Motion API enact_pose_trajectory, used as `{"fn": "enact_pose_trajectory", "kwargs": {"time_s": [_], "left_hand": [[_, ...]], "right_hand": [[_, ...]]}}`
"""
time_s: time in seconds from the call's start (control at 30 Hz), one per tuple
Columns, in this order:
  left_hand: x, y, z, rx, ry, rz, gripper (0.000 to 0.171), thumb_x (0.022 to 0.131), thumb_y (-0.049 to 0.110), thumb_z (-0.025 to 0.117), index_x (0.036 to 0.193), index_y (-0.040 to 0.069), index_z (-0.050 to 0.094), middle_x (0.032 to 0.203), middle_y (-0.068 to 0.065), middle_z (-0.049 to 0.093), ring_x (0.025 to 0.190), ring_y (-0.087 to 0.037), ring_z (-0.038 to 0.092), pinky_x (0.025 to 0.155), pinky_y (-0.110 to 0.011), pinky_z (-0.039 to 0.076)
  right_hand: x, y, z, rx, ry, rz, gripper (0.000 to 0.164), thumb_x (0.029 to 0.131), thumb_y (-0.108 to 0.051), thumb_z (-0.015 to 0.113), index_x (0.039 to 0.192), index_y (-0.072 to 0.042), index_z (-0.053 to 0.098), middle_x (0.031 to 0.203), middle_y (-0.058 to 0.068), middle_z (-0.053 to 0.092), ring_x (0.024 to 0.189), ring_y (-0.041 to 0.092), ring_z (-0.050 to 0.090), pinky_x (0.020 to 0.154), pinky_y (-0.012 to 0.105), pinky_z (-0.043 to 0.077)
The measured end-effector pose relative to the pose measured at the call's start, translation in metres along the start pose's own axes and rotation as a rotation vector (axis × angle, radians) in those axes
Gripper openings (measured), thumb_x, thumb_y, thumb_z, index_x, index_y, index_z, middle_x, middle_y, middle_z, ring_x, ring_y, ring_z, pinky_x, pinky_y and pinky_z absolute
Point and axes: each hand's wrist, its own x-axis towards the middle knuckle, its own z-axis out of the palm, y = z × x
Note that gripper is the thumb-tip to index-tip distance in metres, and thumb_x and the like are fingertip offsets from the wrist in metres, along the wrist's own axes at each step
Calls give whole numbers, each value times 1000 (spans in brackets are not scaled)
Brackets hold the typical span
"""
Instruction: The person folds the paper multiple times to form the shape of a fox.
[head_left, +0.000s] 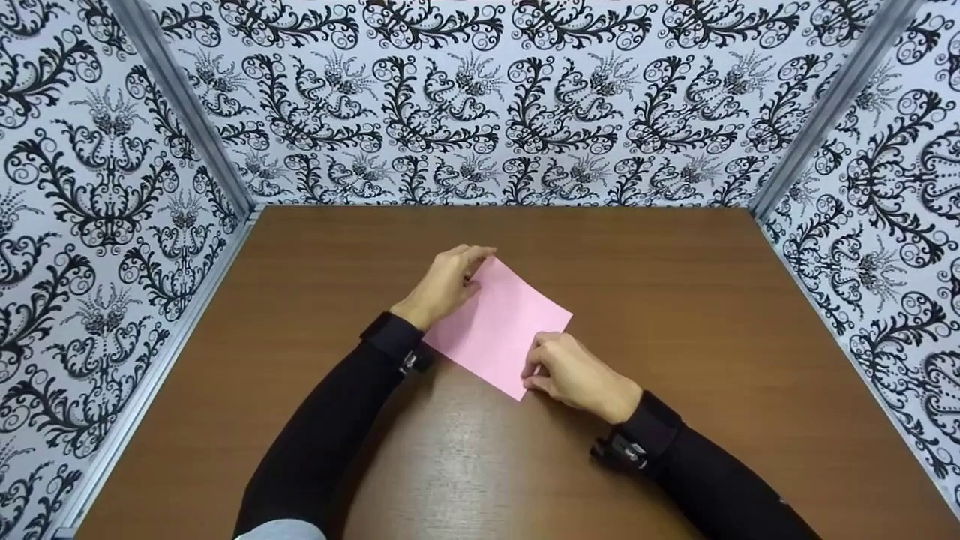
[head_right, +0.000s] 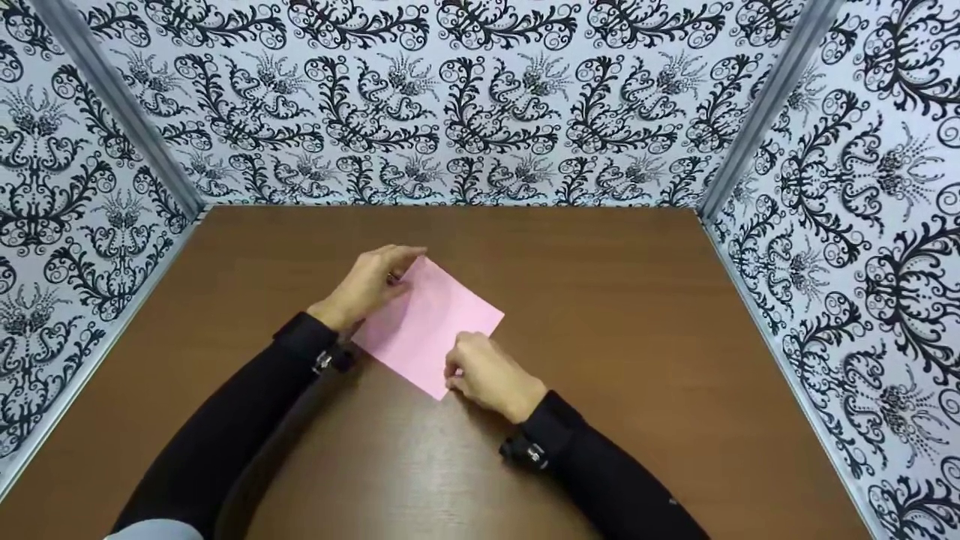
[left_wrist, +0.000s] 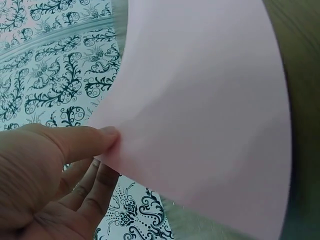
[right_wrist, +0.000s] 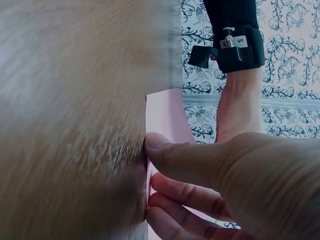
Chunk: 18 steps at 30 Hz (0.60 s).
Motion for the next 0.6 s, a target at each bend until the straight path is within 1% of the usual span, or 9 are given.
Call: {"fn": "enact_pose_trajectory", "kwargs": {"time_s": [0.1, 0.2, 0.27, 0.37, 0.47, 0.6], "left_hand": [[-2, 1, -1, -45, 6, -15, 63, 94, -12, 74, 153, 2, 57, 133, -21, 76, 116, -33, 78, 100, -41, 65], [-6, 4, -1, -63, 12, -20, 49, 96, -9, 74, 143, -1, 64, 120, -22, 80, 107, -33, 81, 95, -41, 67], [-9, 6, -1, -47, 15, -8, 36, 96, -7, 76, 131, -3, 70, 115, -21, 81, 101, -31, 82, 91, -40, 68], [-16, 10, 0, -17, 13, 13, 20, 97, -2, 77, 118, -1, 76, 111, -17, 83, 97, -27, 82, 87, -33, 68], [-24, 17, 2, 16, 6, 33, 12, 98, 3, 79, 110, 4, 79, 106, -11, 85, 93, -21, 82, 83, -28, 67], [-32, 26, 3, 64, -7, 53, 8, 99, 11, 81, 105, 9, 84, 100, -5, 86, 87, -17, 82, 78, -28, 67]], "right_hand": [[0, 1, -1, -8, 5, 0, 9, 86, -7, 93, 87, -10, 84, 90, 6, 72, 81, 24, 72, 72, 29, 59], [0, 0, -2, 1, -10, 19, 8, 87, -7, 92, 87, -10, 84, 91, 7, 73, 83, 25, 73, 72, 29, 60], [0, -1, -2, 8, -23, 35, 7, 88, -7, 91, 88, -9, 84, 91, 8, 73, 84, 26, 73, 74, 31, 61], [0, -3, -3, 12, -42, 57, 6, 89, -8, 91, 89, -10, 84, 92, 8, 73, 86, 27, 73, 76, 32, 60], [0, -3, -3, 10, -49, 69, 6, 89, -9, 90, 89, -11, 85, 93, 7, 74, 87, 26, 73, 77, 33, 60], [2, -3, -3, 0, -42, 65, 7, 88, -9, 91, 88, -12, 84, 92, 7, 73, 85, 25, 72, 75, 33, 58]]}}
